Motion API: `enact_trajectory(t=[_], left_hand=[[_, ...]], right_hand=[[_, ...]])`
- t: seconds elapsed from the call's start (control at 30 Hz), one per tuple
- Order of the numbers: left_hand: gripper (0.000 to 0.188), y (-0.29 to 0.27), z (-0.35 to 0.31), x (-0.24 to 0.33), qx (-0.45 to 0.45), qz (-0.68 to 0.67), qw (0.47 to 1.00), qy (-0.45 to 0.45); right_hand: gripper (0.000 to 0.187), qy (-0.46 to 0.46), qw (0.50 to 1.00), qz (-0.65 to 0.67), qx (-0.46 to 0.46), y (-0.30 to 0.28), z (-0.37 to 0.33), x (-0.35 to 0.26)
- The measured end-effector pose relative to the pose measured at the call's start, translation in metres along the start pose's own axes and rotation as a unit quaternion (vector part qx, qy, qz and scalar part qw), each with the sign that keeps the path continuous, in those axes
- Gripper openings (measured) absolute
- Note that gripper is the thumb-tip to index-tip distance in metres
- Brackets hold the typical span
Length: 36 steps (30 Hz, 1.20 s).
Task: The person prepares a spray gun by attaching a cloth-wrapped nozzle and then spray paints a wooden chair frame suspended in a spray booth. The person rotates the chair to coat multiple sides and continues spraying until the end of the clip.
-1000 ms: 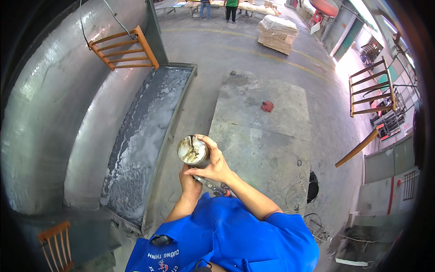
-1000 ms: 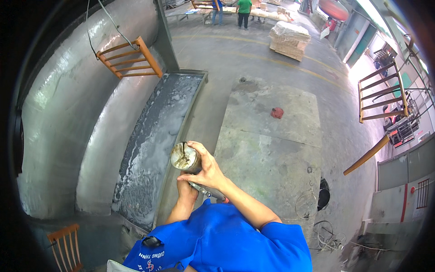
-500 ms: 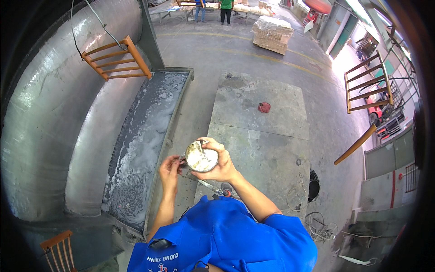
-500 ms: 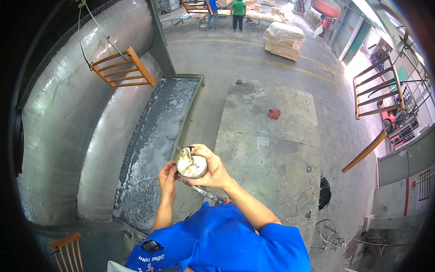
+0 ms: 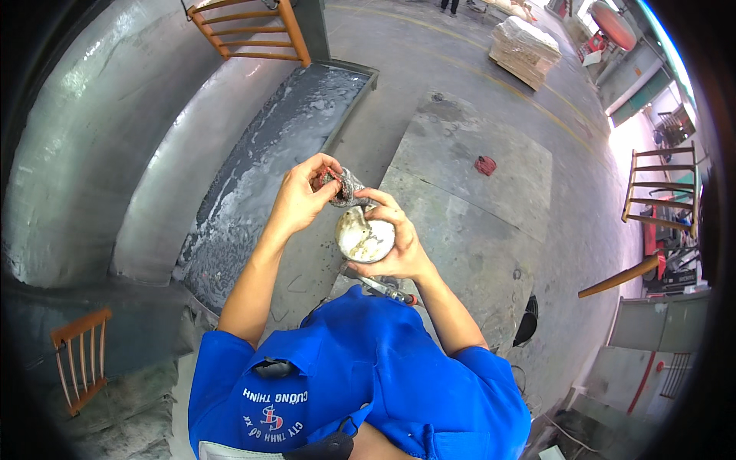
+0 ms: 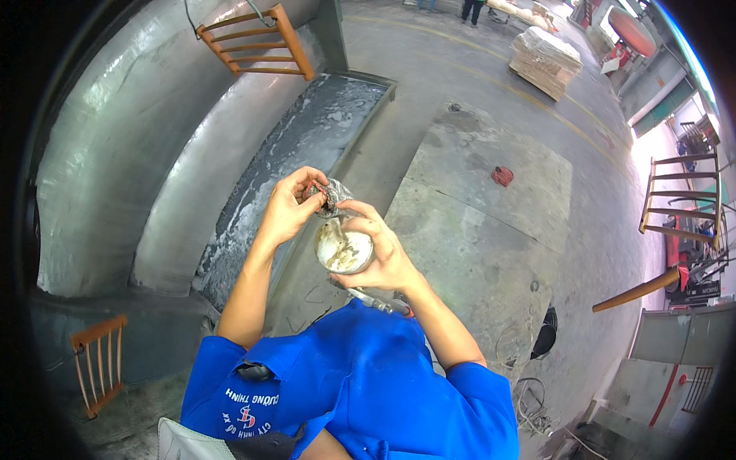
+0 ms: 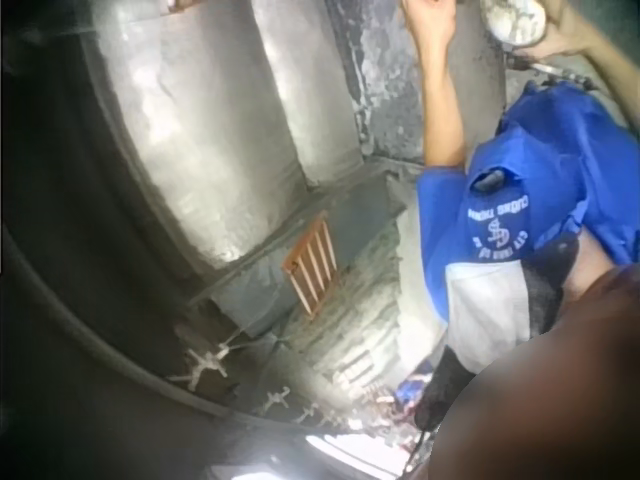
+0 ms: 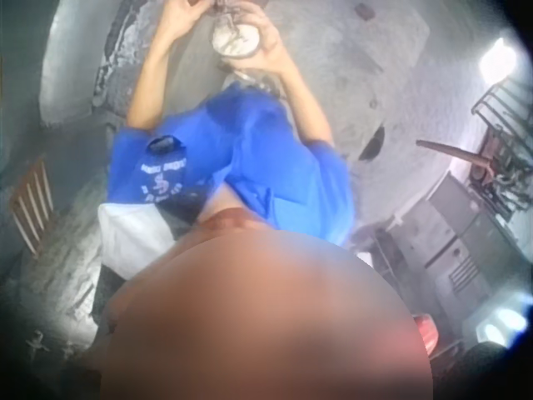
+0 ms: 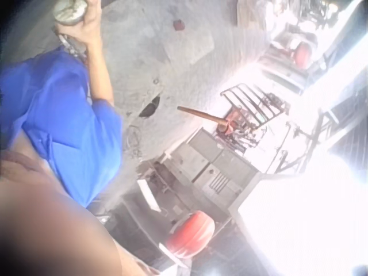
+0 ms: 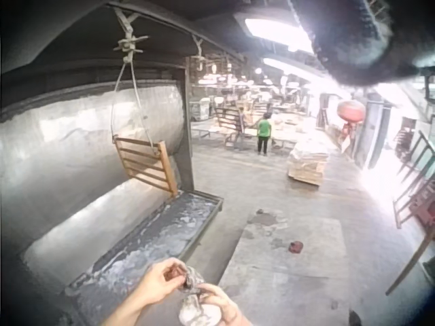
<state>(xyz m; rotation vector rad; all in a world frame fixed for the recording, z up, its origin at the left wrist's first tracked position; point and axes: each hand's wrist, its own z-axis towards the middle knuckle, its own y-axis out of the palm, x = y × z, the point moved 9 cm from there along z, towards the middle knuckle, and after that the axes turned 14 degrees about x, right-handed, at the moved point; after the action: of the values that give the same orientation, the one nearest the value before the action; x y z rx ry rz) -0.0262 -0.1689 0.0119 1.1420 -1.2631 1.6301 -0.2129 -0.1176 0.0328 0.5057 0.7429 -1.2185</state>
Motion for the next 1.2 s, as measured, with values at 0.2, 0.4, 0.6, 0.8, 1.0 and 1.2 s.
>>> enact_trajectory(t=[0.2,0.4,0.6,0.8,1.0,1.2], left_hand=[[0.014,0.017,0.005,0.031,-0.018,0.077,0.995,0.055],[0.016,0.033,0.004,0.039,-0.102,0.005,0.994,0.05],[0.012,0.028,-0.014,0.061,-0.03,0.005,0.971,0.237],[0.008,0.027,-0.036,0.039,0.078,0.001,0.979,0.188],[0.009,0.039,-0.033,0.0,0.099,-0.265,0.959,0.0],[0.011,0.044,-0.014,-0.029,0.057,-0.45,0.874,-0.174]], right_hand=[[0.08,0.004,0.999,-0.03,-0.036,0.004,-0.002,-0.001],[0.077,0.028,0.997,-0.06,-0.034,-0.006,-0.009,0.008],[0.082,0.045,0.99,-0.112,0.067,-0.033,-0.006,0.02],[0.083,0.132,0.978,-0.09,0.137,-0.059,-0.005,0.031],[0.077,0.076,0.986,-0.132,0.073,-0.049,-0.001,0.023],[0.078,0.09,0.985,-0.144,0.042,-0.042,-0.002,0.027]])
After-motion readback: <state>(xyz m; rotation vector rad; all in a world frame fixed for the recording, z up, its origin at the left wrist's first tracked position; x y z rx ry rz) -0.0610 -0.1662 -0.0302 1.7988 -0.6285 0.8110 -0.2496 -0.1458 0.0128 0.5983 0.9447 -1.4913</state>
